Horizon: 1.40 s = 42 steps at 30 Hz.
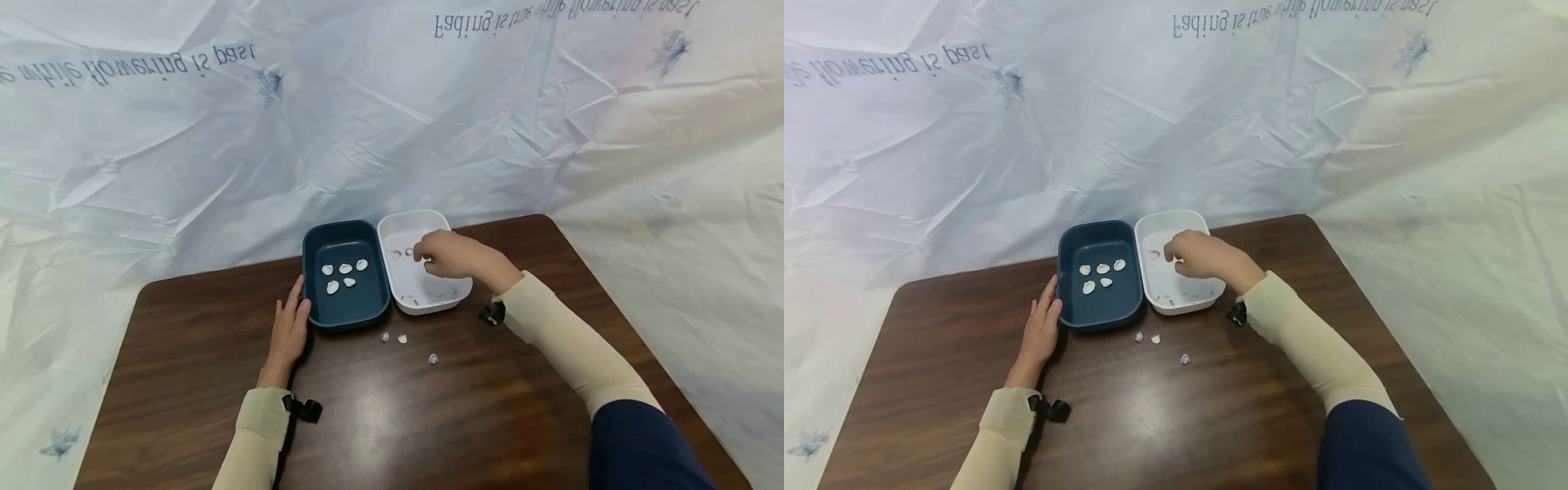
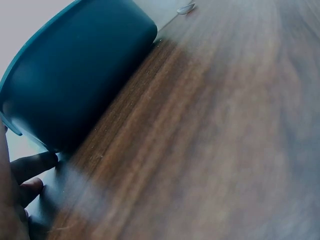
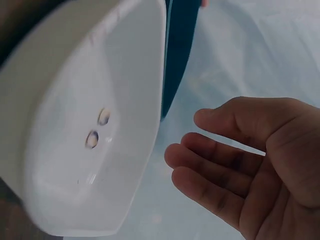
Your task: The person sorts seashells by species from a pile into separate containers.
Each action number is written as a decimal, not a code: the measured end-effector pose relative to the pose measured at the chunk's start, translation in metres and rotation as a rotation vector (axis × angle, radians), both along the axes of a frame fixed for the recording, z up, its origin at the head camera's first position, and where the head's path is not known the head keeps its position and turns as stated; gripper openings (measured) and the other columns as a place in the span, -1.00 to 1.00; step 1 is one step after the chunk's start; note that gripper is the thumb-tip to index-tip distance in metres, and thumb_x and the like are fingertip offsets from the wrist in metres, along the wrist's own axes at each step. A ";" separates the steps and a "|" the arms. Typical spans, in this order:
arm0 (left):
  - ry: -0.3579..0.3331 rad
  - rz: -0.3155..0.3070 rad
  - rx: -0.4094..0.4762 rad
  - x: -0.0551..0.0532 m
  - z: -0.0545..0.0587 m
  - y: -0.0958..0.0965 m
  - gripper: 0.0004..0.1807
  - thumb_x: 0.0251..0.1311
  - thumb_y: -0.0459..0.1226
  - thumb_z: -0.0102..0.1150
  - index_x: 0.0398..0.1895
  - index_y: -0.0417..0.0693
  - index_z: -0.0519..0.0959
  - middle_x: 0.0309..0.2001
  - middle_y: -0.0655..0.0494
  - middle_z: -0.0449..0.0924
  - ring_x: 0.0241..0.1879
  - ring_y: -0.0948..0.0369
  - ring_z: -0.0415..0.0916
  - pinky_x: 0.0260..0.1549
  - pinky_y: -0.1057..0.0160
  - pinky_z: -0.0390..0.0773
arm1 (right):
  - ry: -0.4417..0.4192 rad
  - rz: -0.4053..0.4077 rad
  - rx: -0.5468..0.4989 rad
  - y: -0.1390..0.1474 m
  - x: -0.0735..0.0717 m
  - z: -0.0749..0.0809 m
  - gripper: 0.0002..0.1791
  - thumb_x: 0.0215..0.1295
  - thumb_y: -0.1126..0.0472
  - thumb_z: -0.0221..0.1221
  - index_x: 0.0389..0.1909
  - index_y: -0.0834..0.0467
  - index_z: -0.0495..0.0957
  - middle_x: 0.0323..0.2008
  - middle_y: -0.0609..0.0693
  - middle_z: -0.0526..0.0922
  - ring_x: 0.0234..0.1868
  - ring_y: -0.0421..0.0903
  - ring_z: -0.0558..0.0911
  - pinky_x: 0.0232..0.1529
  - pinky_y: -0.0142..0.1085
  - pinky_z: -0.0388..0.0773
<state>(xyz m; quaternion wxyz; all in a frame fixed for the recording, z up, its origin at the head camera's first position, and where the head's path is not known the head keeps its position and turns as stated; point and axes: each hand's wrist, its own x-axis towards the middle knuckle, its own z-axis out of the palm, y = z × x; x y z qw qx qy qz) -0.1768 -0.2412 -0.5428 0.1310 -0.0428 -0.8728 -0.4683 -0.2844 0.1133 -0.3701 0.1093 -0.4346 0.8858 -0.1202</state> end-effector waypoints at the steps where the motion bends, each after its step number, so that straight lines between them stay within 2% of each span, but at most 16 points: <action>1: 0.001 0.002 0.001 0.000 0.000 -0.001 -0.39 0.69 -0.22 -0.21 0.72 -0.02 0.08 0.65 -0.11 0.11 0.60 -0.22 0.06 0.56 -0.32 -0.37 | 0.007 0.009 -0.007 0.002 0.005 0.000 -0.74 0.44 0.43 0.16 0.04 0.26 0.74 -0.01 0.18 0.75 -0.14 0.01 0.66 -0.07 -0.07 0.64; 6: -0.012 -0.005 0.005 0.002 0.001 -0.002 -0.38 0.69 -0.21 -0.21 0.73 0.01 0.08 0.65 -0.10 0.11 0.61 -0.21 0.06 0.56 -0.31 -0.38 | 0.040 -0.004 -0.005 0.010 0.029 -0.005 -0.84 0.42 0.37 0.25 -0.08 0.21 0.75 -0.17 0.08 0.75 -0.28 -0.11 0.60 -0.18 -0.14 0.62; 9: -0.021 -0.012 0.007 0.002 0.000 -0.002 -0.38 0.69 -0.22 -0.20 0.73 0.05 0.06 0.65 -0.08 0.12 0.61 -0.19 0.06 0.57 -0.29 -0.38 | 0.045 -0.017 -0.008 0.013 0.044 -0.007 -0.93 0.42 0.32 0.28 -0.25 0.14 0.73 -0.36 -0.06 0.69 -0.40 -0.18 0.53 -0.30 -0.22 0.55; 12: -0.023 -0.017 0.006 0.003 0.000 -0.001 -0.38 0.69 -0.22 -0.21 0.74 0.06 0.05 0.66 -0.07 0.11 0.62 -0.18 0.05 0.57 -0.27 -0.39 | 0.032 -0.065 -0.010 0.012 0.062 -0.011 -0.77 0.43 0.22 0.31 -0.49 0.05 0.63 -0.58 -0.16 0.53 -0.55 -0.21 0.41 -0.47 -0.29 0.41; 15: -0.021 -0.014 0.005 0.003 0.001 -0.001 -0.38 0.70 -0.20 -0.22 0.74 0.07 0.05 0.66 -0.06 0.11 0.62 -0.17 0.04 0.57 -0.27 -0.39 | -0.012 -0.142 0.016 0.009 0.079 -0.022 -0.58 0.42 0.08 0.33 -0.67 -0.02 0.48 -0.70 -0.20 0.38 -0.64 -0.24 0.34 -0.60 -0.33 0.30; 20: -0.028 -0.012 -0.005 0.002 0.002 -0.001 -0.38 0.70 -0.19 -0.22 0.74 0.08 0.05 0.67 -0.03 0.09 0.63 -0.17 0.01 0.58 -0.26 -0.39 | -0.166 -0.254 0.090 0.004 0.100 -0.050 -0.45 0.40 -0.03 0.36 -0.74 -0.01 0.35 -0.73 -0.19 0.24 -0.67 -0.23 0.25 -0.65 -0.33 0.20; 22: -0.031 -0.013 -0.005 0.001 0.003 0.000 -0.38 0.70 -0.20 -0.22 0.74 0.08 0.04 0.67 -0.03 0.09 0.63 -0.16 0.01 0.58 -0.26 -0.39 | -0.213 -0.288 0.108 0.002 0.105 -0.060 -0.45 0.39 -0.03 0.37 -0.75 0.03 0.40 -0.76 -0.18 0.25 -0.68 -0.23 0.24 -0.64 -0.32 0.19; 27: -0.032 -0.016 -0.002 0.002 0.003 0.000 -0.38 0.70 -0.21 -0.22 0.74 0.06 0.04 0.67 -0.04 0.08 0.63 -0.17 0.02 0.57 -0.26 -0.40 | -0.249 -0.322 0.127 -0.002 0.114 -0.075 -0.44 0.37 -0.02 0.40 -0.79 0.05 0.45 -0.82 -0.19 0.24 -0.71 -0.22 0.23 -0.66 -0.32 0.18; 30: -0.032 -0.017 -0.003 0.002 0.003 -0.001 -0.38 0.70 -0.21 -0.22 0.74 0.06 0.04 0.67 -0.05 0.07 0.63 -0.17 0.00 0.57 -0.27 -0.40 | -0.232 -0.320 0.124 -0.004 0.118 -0.082 -0.41 0.34 -0.01 0.43 -0.81 0.04 0.39 -0.80 -0.19 0.23 -0.71 -0.22 0.24 -0.66 -0.32 0.19; 34: -0.034 -0.017 -0.004 0.002 0.003 -0.001 -0.37 0.70 -0.22 -0.22 0.74 0.05 0.03 0.68 -0.05 0.07 0.63 -0.17 0.00 0.57 -0.26 -0.40 | -0.188 -0.312 0.100 -0.005 0.122 -0.091 -0.43 0.28 0.02 0.47 -0.83 0.03 0.41 -0.81 -0.18 0.32 -0.71 -0.20 0.31 -0.67 -0.30 0.29; 35: -0.034 -0.016 -0.004 0.002 0.003 -0.001 -0.37 0.70 -0.23 -0.22 0.74 0.05 0.03 0.67 -0.05 0.07 0.63 -0.17 0.00 0.57 -0.26 -0.40 | -0.173 -0.307 0.097 -0.004 0.119 -0.099 -0.45 0.26 0.03 0.47 -0.82 0.01 0.42 -0.80 -0.18 0.35 -0.70 -0.20 0.34 -0.68 -0.28 0.32; 39: -0.035 -0.016 -0.003 0.003 0.004 0.000 -0.37 0.70 -0.23 -0.22 0.74 0.04 0.03 0.68 -0.05 0.06 0.63 -0.17 -0.01 0.57 -0.27 -0.41 | -0.175 -0.300 0.055 -0.004 0.121 -0.101 -0.55 0.19 0.18 0.45 -0.79 0.03 0.45 -0.76 -0.12 0.45 -0.68 -0.15 0.43 -0.69 -0.20 0.43; 40: -0.037 -0.017 -0.004 0.002 0.004 -0.001 -0.37 0.70 -0.23 -0.22 0.74 0.04 0.03 0.68 -0.05 0.05 0.64 -0.17 -0.01 0.57 -0.26 -0.41 | -0.158 -0.277 0.039 -0.002 0.118 -0.108 -0.57 0.18 0.22 0.42 -0.77 0.01 0.44 -0.74 -0.13 0.44 -0.67 -0.15 0.43 -0.69 -0.19 0.42; 41: -0.036 -0.018 -0.003 0.002 0.004 0.000 -0.37 0.70 -0.23 -0.23 0.74 0.04 0.03 0.68 -0.05 0.05 0.64 -0.16 -0.01 0.57 -0.26 -0.41 | -0.158 -0.269 0.029 -0.002 0.119 -0.107 -0.59 0.16 0.24 0.41 -0.77 0.00 0.43 -0.74 -0.14 0.43 -0.67 -0.16 0.42 -0.69 -0.20 0.41; 42: -0.037 -0.018 -0.002 0.002 0.004 0.000 -0.38 0.70 -0.22 -0.23 0.74 0.04 0.03 0.68 -0.05 0.05 0.64 -0.16 -0.02 0.57 -0.26 -0.41 | -0.167 -0.267 0.015 -0.003 0.122 -0.100 -0.59 0.15 0.28 0.40 -0.76 0.02 0.44 -0.73 -0.13 0.43 -0.66 -0.15 0.42 -0.69 -0.20 0.41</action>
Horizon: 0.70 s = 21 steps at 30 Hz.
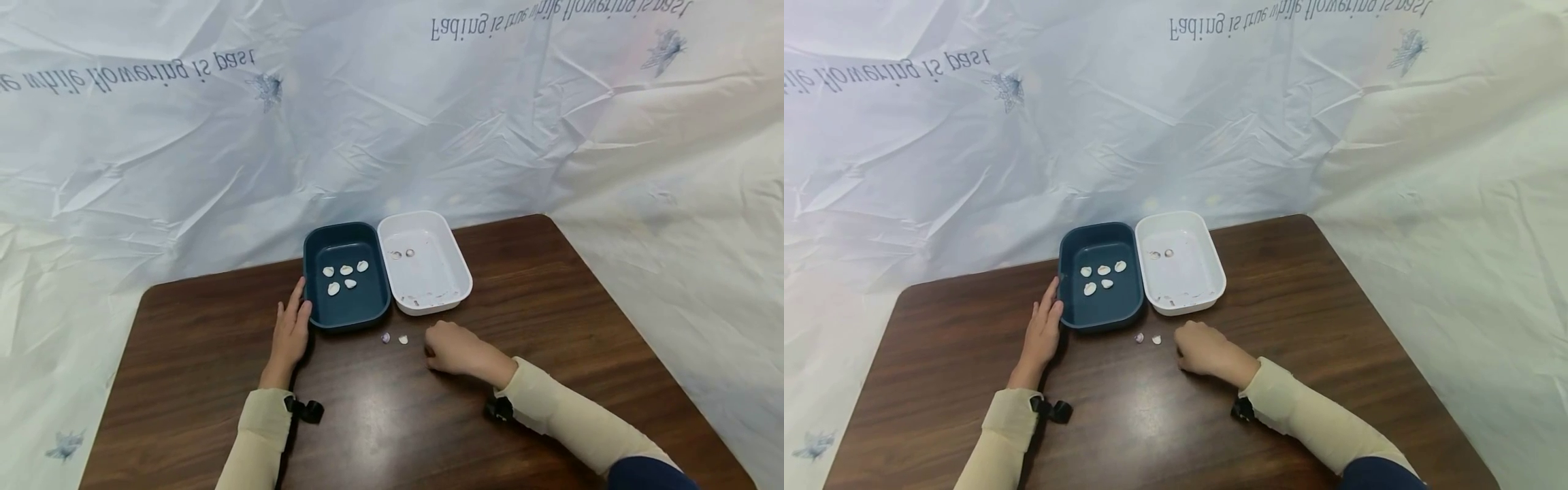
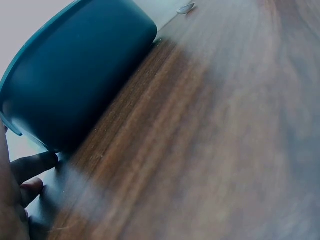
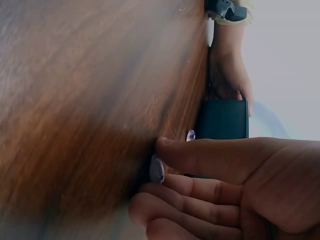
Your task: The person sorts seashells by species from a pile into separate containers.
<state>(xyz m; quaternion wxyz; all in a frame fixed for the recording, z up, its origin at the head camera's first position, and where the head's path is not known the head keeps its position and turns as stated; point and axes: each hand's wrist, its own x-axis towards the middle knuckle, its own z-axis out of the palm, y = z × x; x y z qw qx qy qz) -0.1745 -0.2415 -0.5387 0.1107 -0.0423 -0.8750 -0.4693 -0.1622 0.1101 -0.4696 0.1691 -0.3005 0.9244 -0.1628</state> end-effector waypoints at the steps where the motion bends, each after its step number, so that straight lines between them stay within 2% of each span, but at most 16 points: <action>1: -0.001 0.000 0.001 0.000 0.000 0.000 -0.38 0.71 -0.21 -0.24 0.74 0.05 0.03 0.68 -0.04 0.05 0.64 -0.15 -0.01 0.57 -0.25 -0.42 | 0.005 0.008 -0.005 0.000 0.001 0.001 -0.60 0.14 0.31 0.39 -0.76 0.03 0.43 -0.74 -0.13 0.42 -0.66 -0.16 0.40 -0.70 -0.21 0.39; 4: 0.004 0.006 0.005 0.000 0.002 0.001 -0.39 0.71 -0.21 -0.24 0.74 0.06 0.04 0.67 -0.02 0.07 0.63 -0.14 0.01 0.58 -0.25 -0.41 | 0.035 0.031 0.001 -0.002 0.002 0.002 -0.59 0.13 0.35 0.37 -0.75 0.02 0.41 -0.73 -0.15 0.39 -0.65 -0.17 0.36 -0.69 -0.23 0.34; 5: 0.005 0.005 0.007 0.000 0.002 0.001 -0.38 0.71 -0.21 -0.24 0.74 0.05 0.04 0.67 -0.03 0.07 0.63 -0.14 0.01 0.57 -0.25 -0.41 | 0.028 0.024 0.013 -0.005 0.006 0.009 -0.59 0.12 0.37 0.37 -0.76 0.03 0.41 -0.74 -0.13 0.39 -0.65 -0.16 0.37 -0.69 -0.23 0.36; 12: -0.005 0.006 0.006 0.000 0.001 0.001 -0.39 0.71 -0.21 -0.23 0.74 0.03 0.04 0.68 -0.02 0.07 0.64 -0.12 0.01 0.58 -0.24 -0.42 | 0.094 0.071 0.066 -0.007 0.008 0.014 -0.60 0.08 0.42 0.38 -0.73 0.02 0.43 -0.71 -0.15 0.40 -0.61 -0.18 0.41 -0.64 -0.25 0.39; 17: -0.013 0.005 0.002 0.000 0.000 0.001 -0.38 0.71 -0.22 -0.23 0.74 0.03 0.04 0.68 -0.03 0.05 0.64 -0.13 -0.01 0.58 -0.24 -0.43 | 0.096 0.099 0.046 -0.004 0.004 0.021 -0.67 0.07 0.44 0.38 -0.67 0.01 0.53 -0.68 -0.18 0.44 -0.60 -0.19 0.42 -0.61 -0.27 0.41; 21: -0.007 0.006 0.002 0.001 0.001 0.000 -0.38 0.71 -0.22 -0.23 0.74 0.02 0.04 0.68 -0.04 0.06 0.64 -0.14 0.00 0.57 -0.26 -0.42 | 0.096 0.133 0.023 -0.001 -0.003 0.026 -0.65 0.07 0.45 0.36 -0.68 0.02 0.47 -0.68 -0.19 0.36 -0.60 -0.21 0.33 -0.61 -0.32 0.31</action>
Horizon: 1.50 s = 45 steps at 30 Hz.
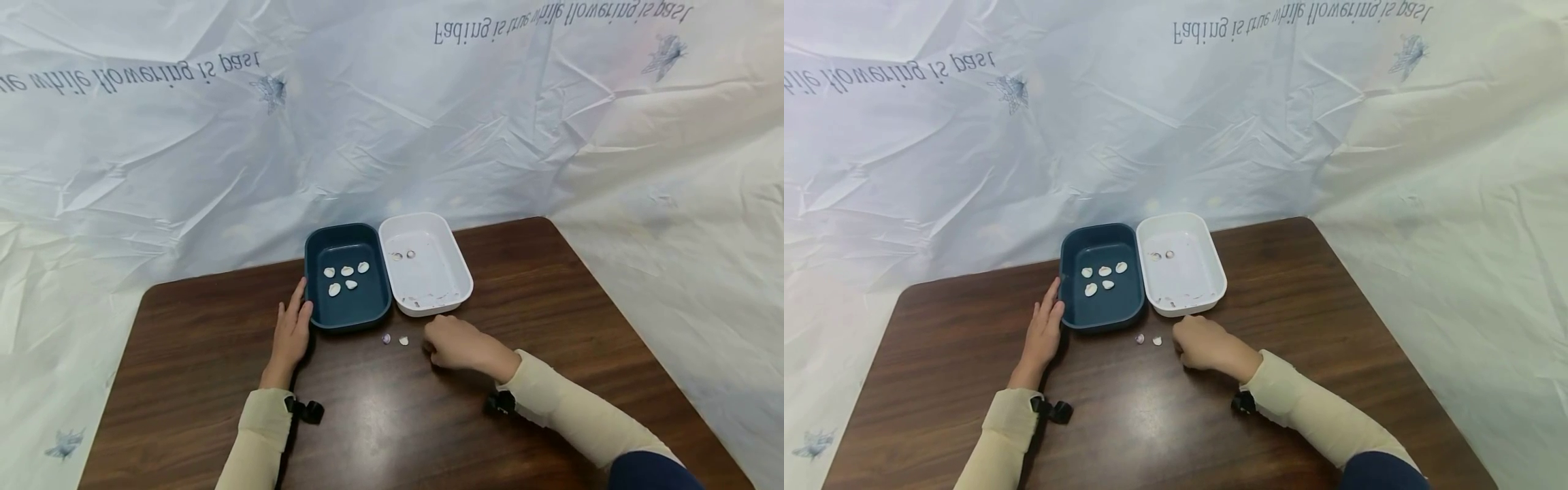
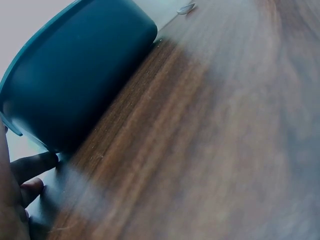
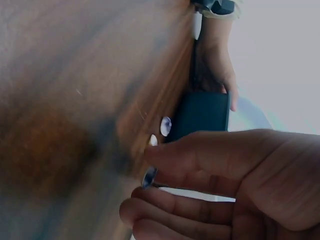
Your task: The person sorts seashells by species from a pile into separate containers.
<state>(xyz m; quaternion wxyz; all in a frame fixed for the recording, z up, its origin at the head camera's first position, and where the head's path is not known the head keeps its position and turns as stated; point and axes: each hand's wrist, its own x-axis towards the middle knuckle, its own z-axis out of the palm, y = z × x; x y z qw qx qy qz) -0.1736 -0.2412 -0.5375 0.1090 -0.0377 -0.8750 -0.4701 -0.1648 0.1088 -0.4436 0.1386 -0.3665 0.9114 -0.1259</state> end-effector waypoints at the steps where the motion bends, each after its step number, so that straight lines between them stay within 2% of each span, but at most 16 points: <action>1: 0.000 0.000 0.000 0.000 0.000 0.000 -0.38 0.71 -0.22 -0.23 0.74 0.02 0.04 0.68 -0.05 0.06 0.64 -0.15 0.00 0.57 -0.27 -0.41 | 0.000 0.010 -0.007 0.000 -0.002 0.001 -0.64 0.08 0.45 0.35 -0.68 0.02 0.45 -0.68 -0.20 0.34 -0.60 -0.22 0.30 -0.60 -0.33 0.28; 7: 0.007 0.004 -0.001 0.001 0.001 -0.001 -0.39 0.71 -0.21 -0.24 0.74 0.04 0.04 0.68 -0.06 0.06 0.63 -0.17 0.00 0.57 -0.27 -0.40 | -0.019 0.085 -0.046 0.000 -0.012 0.012 -0.68 0.10 0.48 0.31 -0.63 0.02 0.52 -0.66 -0.23 0.36 -0.57 -0.26 0.25 -0.53 -0.37 0.24; 11: 0.016 0.007 0.000 0.000 -0.002 -0.001 -0.39 0.71 -0.21 -0.23 0.73 0.01 0.06 0.67 -0.09 0.07 0.63 -0.20 0.01 0.56 -0.30 -0.39 | -0.060 0.132 -0.054 -0.002 -0.018 0.025 -0.77 0.12 0.48 0.30 -0.54 0.08 0.66 -0.62 -0.25 0.49 -0.56 -0.28 0.35 -0.51 -0.37 0.33; 18: 0.021 0.007 0.007 0.001 -0.003 -0.001 -0.39 0.72 -0.15 -0.24 0.73 -0.01 0.07 0.67 -0.09 0.09 0.62 -0.19 0.03 0.56 -0.31 -0.38 | -0.078 0.196 -0.081 -0.001 -0.030 0.044 -0.78 0.19 0.42 0.32 -0.54 0.04 0.67 -0.60 -0.24 0.53 -0.53 -0.27 0.42 -0.46 -0.35 0.42; 25: 0.015 -0.001 0.008 0.000 -0.001 -0.001 -0.39 0.72 -0.18 -0.24 0.73 0.02 0.06 0.67 -0.04 0.09 0.62 -0.14 0.05 0.57 -0.26 -0.40 | -0.095 0.188 -0.124 0.005 -0.043 0.063 -0.76 0.22 0.47 0.28 -0.40 0.06 0.78 -0.46 -0.20 0.68 -0.46 -0.28 0.53 -0.36 -0.32 0.56; 31: 0.026 0.000 0.004 -0.001 -0.001 -0.001 -0.39 0.71 -0.19 -0.24 0.73 -0.02 0.07 0.66 -0.09 0.09 0.62 -0.18 0.04 0.56 -0.30 -0.39 | -0.113 0.163 -0.133 0.006 -0.065 0.076 -0.74 0.20 0.50 0.27 -0.36 0.10 0.81 -0.37 -0.05 0.77 -0.40 -0.23 0.59 -0.29 -0.26 0.61; 40: 0.021 -0.003 -0.002 0.000 -0.002 -0.001 -0.39 0.72 -0.15 -0.26 0.73 -0.01 0.05 0.67 -0.07 0.08 0.63 -0.16 0.02 0.57 -0.28 -0.40 | -0.126 0.090 -0.069 0.005 -0.106 0.076 -0.86 0.31 0.42 0.37 -0.24 0.13 0.82 -0.25 -0.01 0.78 -0.30 -0.13 0.64 -0.19 -0.18 0.64; 45: 0.022 0.001 -0.001 0.000 -0.002 -0.001 -0.39 0.72 -0.17 -0.25 0.73 -0.01 0.06 0.67 -0.09 0.08 0.62 -0.17 0.03 0.57 -0.29 -0.39 | -0.193 0.040 -0.082 0.004 -0.129 0.070 -0.87 0.32 0.40 0.35 -0.21 0.15 0.82 -0.29 -0.02 0.76 -0.34 -0.10 0.63 -0.28 -0.20 0.59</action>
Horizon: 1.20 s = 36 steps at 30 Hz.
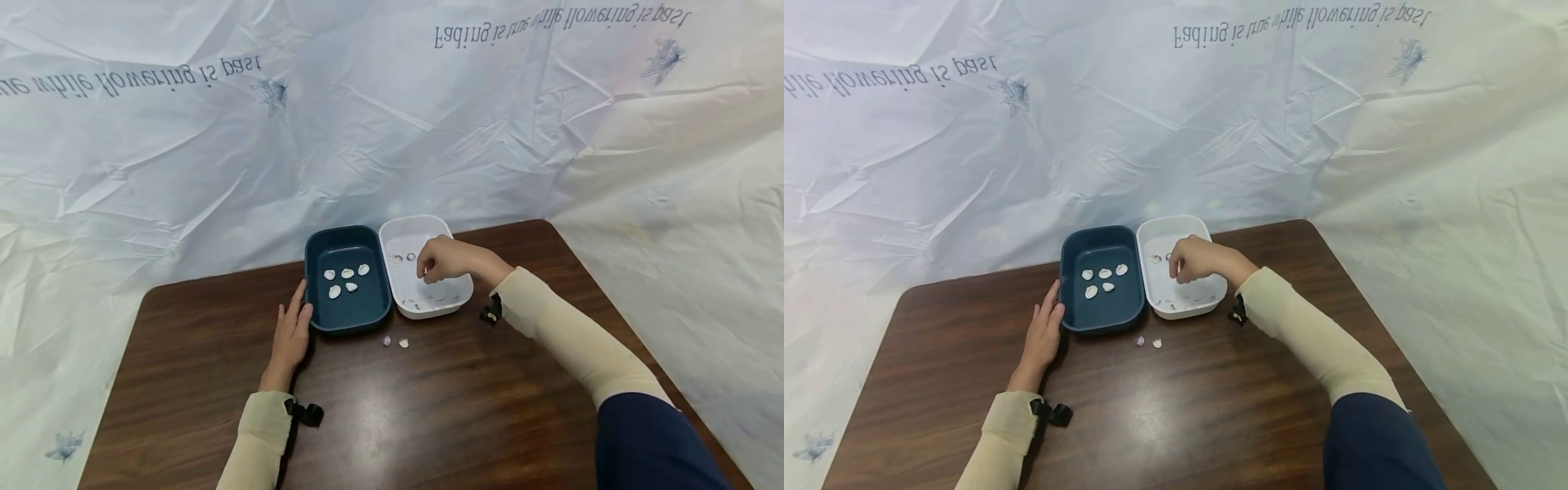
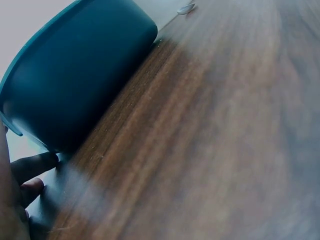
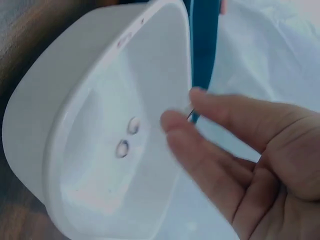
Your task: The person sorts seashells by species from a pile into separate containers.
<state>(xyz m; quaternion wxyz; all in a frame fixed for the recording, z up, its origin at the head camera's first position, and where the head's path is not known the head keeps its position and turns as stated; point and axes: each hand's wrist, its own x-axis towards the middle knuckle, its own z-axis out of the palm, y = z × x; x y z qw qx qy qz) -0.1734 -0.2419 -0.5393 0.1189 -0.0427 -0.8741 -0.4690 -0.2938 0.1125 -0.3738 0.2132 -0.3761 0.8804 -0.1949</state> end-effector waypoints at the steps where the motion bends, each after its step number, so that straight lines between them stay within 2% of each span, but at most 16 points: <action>1: -0.003 -0.001 -0.002 0.000 0.000 0.000 -0.39 0.72 -0.17 -0.25 0.73 -0.01 0.05 0.67 -0.09 0.08 0.62 -0.18 0.02 0.57 -0.29 -0.39 | -0.018 -0.009 -0.007 0.000 -0.004 -0.002 -0.86 0.33 0.40 0.34 -0.20 0.16 0.82 -0.29 -0.02 0.76 -0.35 -0.10 0.63 -0.29 -0.20 0.57; 4: -0.012 0.001 -0.001 0.000 0.001 0.000 -0.39 0.71 -0.18 -0.24 0.73 0.00 0.05 0.67 -0.08 0.08 0.63 -0.16 0.03 0.57 -0.28 -0.39 | -0.057 -0.046 -0.008 -0.002 -0.015 -0.006 -0.86 0.35 0.39 0.34 -0.16 0.17 0.82 -0.26 -0.01 0.76 -0.33 -0.09 0.63 -0.29 -0.21 0.57; 13: -0.007 -0.003 0.004 -0.001 0.002 0.001 -0.39 0.71 -0.21 -0.23 0.73 0.01 0.06 0.67 -0.05 0.09 0.63 -0.14 0.04 0.57 -0.26 -0.41 | -0.040 -0.136 0.028 -0.004 -0.039 -0.022 -0.70 0.43 0.46 0.18 0.08 0.31 0.75 0.00 0.19 0.75 -0.15 0.01 0.73 -0.17 -0.18 0.64; 19: 0.004 0.001 0.001 -0.002 0.000 0.000 -0.39 0.70 -0.24 -0.22 0.72 -0.03 0.07 0.66 -0.09 0.09 0.62 -0.18 0.04 0.56 -0.30 -0.39 | -0.005 -0.181 0.085 -0.004 -0.052 -0.034 -0.63 0.48 0.45 0.08 0.18 0.30 0.71 0.17 0.21 0.69 0.17 0.17 0.65 0.12 -0.03 0.62; 23: 0.007 0.005 0.006 -0.001 0.000 0.001 -0.39 0.70 -0.24 -0.22 0.72 -0.04 0.08 0.66 -0.10 0.10 0.61 -0.18 0.05 0.56 -0.31 -0.39 | 0.009 -0.210 0.106 -0.005 -0.059 -0.045 -0.61 0.52 0.45 0.01 0.20 0.29 0.70 0.22 0.22 0.67 0.26 0.21 0.60 0.22 0.02 0.58; 29: -0.004 -0.003 -0.001 -0.001 -0.001 0.001 -0.39 0.71 -0.18 -0.23 0.73 0.01 0.06 0.66 -0.07 0.09 0.62 -0.16 0.05 0.56 -0.30 -0.39 | 0.009 -0.229 0.181 -0.007 -0.068 -0.057 -0.55 0.50 0.46 -0.06 0.25 0.29 0.66 0.29 0.25 0.61 0.28 0.21 0.58 0.22 0.00 0.57; 36: 0.002 0.002 0.006 0.000 0.000 0.000 -0.39 0.72 -0.12 -0.26 0.73 0.02 0.07 0.66 -0.07 0.10 0.62 -0.18 0.05 0.57 -0.29 -0.38 | -0.030 -0.243 0.208 -0.010 -0.069 -0.058 -0.52 0.54 0.40 -0.05 0.39 0.33 0.53 0.37 0.29 0.53 0.34 0.24 0.53 0.27 0.04 0.55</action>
